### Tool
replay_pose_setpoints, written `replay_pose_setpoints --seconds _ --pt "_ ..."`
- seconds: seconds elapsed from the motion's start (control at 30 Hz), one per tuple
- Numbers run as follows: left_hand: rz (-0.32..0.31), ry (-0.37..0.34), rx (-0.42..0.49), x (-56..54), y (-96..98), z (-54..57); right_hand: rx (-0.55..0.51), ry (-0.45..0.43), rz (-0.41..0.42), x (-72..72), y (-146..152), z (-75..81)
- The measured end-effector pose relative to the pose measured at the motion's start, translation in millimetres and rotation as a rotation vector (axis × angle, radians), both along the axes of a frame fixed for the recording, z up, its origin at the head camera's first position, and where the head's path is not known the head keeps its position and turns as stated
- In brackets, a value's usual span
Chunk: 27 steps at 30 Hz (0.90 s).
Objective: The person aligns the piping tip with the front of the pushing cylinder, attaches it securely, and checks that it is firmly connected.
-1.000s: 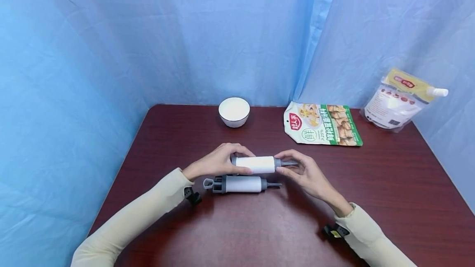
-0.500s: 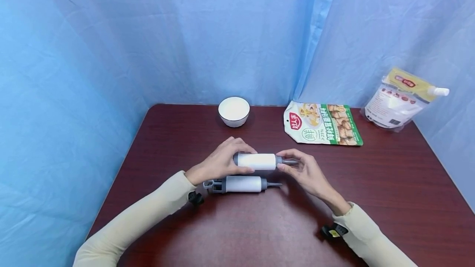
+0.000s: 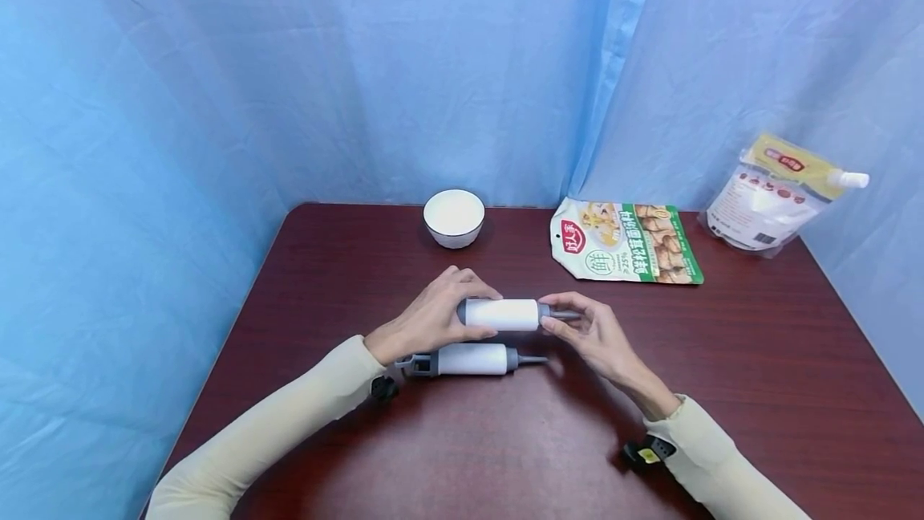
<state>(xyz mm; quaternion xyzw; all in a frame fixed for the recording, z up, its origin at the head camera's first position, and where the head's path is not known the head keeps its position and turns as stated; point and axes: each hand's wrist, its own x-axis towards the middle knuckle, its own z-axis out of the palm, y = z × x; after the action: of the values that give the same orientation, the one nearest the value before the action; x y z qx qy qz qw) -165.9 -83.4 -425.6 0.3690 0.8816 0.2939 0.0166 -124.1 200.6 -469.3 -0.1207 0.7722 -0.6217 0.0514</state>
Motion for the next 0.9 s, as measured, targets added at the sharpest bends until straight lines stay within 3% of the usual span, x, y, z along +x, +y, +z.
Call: replay_pose_setpoints --seconds 0.23,0.53,0.73,0.9 --pt "0.021 -0.102 0.059 -6.1 -6.0 3.3 -0.002 0.016 0.020 -3.2 0.3 4.0" --pt "0.088 -0.290 0.184 -20.2 -28.3 2.5 0.014 0.034 0.012 -13.1 8.0 10.8" --pt "0.092 -0.414 0.196 -27.0 -38.0 -1.9 -0.004 0.022 0.040 -23.2 9.6 6.7" --pt "0.104 -0.454 0.190 -32.0 -41.2 -6.3 -0.008 0.012 0.064 -33.9 9.3 -0.1"
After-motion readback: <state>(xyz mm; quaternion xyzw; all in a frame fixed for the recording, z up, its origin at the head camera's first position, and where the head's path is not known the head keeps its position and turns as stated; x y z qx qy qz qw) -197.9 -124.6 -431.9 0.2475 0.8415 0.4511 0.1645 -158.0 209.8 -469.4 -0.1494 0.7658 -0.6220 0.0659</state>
